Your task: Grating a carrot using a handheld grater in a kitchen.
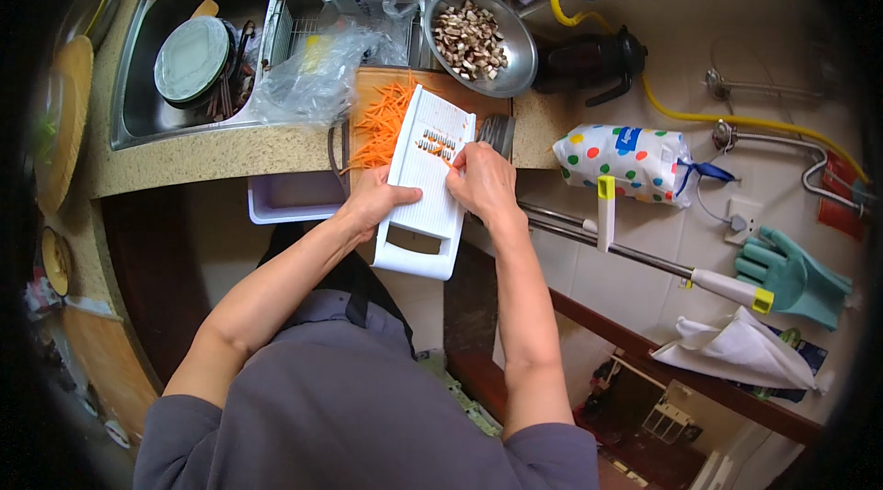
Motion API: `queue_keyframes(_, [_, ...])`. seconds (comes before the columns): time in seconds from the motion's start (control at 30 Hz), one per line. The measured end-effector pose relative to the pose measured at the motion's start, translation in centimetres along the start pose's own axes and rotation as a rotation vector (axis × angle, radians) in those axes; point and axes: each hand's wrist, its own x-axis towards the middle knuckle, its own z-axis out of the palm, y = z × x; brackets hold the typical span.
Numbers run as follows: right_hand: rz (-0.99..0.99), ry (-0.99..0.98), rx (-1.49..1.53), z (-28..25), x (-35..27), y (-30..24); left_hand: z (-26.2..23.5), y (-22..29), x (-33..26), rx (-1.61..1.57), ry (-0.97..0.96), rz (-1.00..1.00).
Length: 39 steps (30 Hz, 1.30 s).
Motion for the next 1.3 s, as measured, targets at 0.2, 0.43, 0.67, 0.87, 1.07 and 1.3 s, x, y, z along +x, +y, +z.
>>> queue_keyframes(0.2, [-0.111,0.148,0.241,0.6,1.2,1.4,0.3,-0.4,0.2,-0.001,0.036,0.001])
queue_keyframes(0.43, [-0.309,0.054,0.314,0.8,2.7,0.5,0.9,1.0,-0.4,0.064,0.039,0.036])
queue_keyframes(0.67, [-0.401,0.141,0.004,0.9,3.1,0.5,0.9,1.2,-0.1,0.079,0.075,0.048])
queue_keyframes(0.87, [-0.433,0.206,0.138,0.5,1.6,-0.1,1.1,1.4,0.4,-0.029,0.108,-0.010])
queue_keyframes(1.07, [-0.126,0.356,0.627,0.2,1.3,3.0,-0.6,1.9,-0.5,-0.125,0.064,0.011])
queue_keyframes(1.3, [-0.112,0.292,0.529,7.3,2.8,7.3,-2.1,2.1,-1.2,-0.382,-0.132,-0.141])
